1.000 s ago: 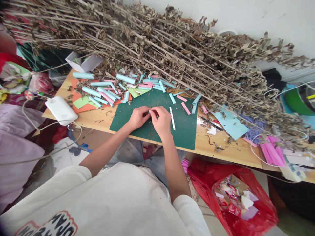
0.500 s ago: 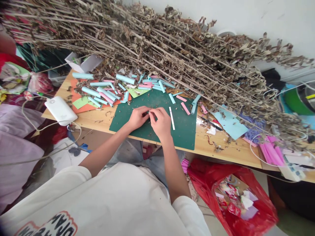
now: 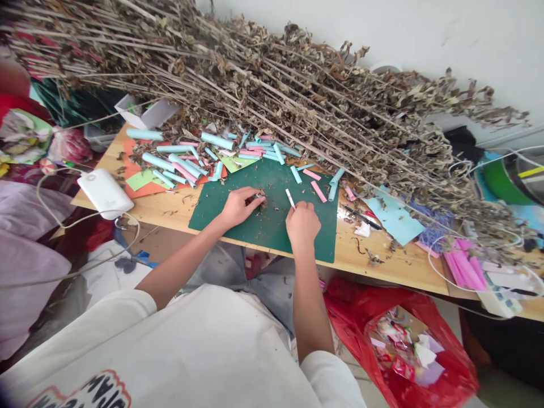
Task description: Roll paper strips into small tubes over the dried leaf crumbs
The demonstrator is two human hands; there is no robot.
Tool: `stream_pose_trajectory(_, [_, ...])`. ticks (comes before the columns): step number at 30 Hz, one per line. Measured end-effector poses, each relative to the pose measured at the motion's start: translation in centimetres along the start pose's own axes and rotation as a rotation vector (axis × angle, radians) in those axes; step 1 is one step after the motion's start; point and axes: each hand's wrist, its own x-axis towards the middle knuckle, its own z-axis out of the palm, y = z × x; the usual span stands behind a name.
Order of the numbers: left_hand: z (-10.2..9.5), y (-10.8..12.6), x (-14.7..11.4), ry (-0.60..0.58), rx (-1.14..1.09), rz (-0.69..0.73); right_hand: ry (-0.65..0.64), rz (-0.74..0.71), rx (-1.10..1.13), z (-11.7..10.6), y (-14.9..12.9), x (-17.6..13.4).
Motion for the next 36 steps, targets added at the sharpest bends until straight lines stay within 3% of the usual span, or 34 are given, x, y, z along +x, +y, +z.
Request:
stream_pose_trajectory(4, [-0.1,0.0,0.0,-0.011,-0.003,-0.018,-0.115,0.008,-0.003,-1.8,-0.7,0.3])
stream_pose_trajectory(8, [0.0,-0.1,0.0,-0.006,0.006,0.001,-0.067,-0.133,0.364,-2.9,-1.6,0.5])
stream_pose_trajectory(12, [0.1,-0.3,0.0,-0.007,0.013,0.014,-0.140,-0.201,0.583,-2.4,-3.1,0.8])
stream_pose_trajectory(20, [-0.1,-0.2,0.0,-0.039,0.012,0.022,-0.087,-0.386,0.506,-2.3,-3.5,0.6])
stream_pose_trajectory(29, [-0.1,0.0,0.0,-0.032,-0.009,0.011,0.041,-0.435,0.376,-2.9,-3.6,-0.4])
stream_pose_trajectory(31, [-0.2,0.0,0.0,-0.033,-0.014,0.012,0.065,-0.411,0.486,-3.0,-3.8,-0.4])
stream_pose_trajectory(36, [-0.2,0.0,0.0,-0.038,-0.027,0.002,0.145,-0.215,1.072,-3.2,-5.0,-0.2])
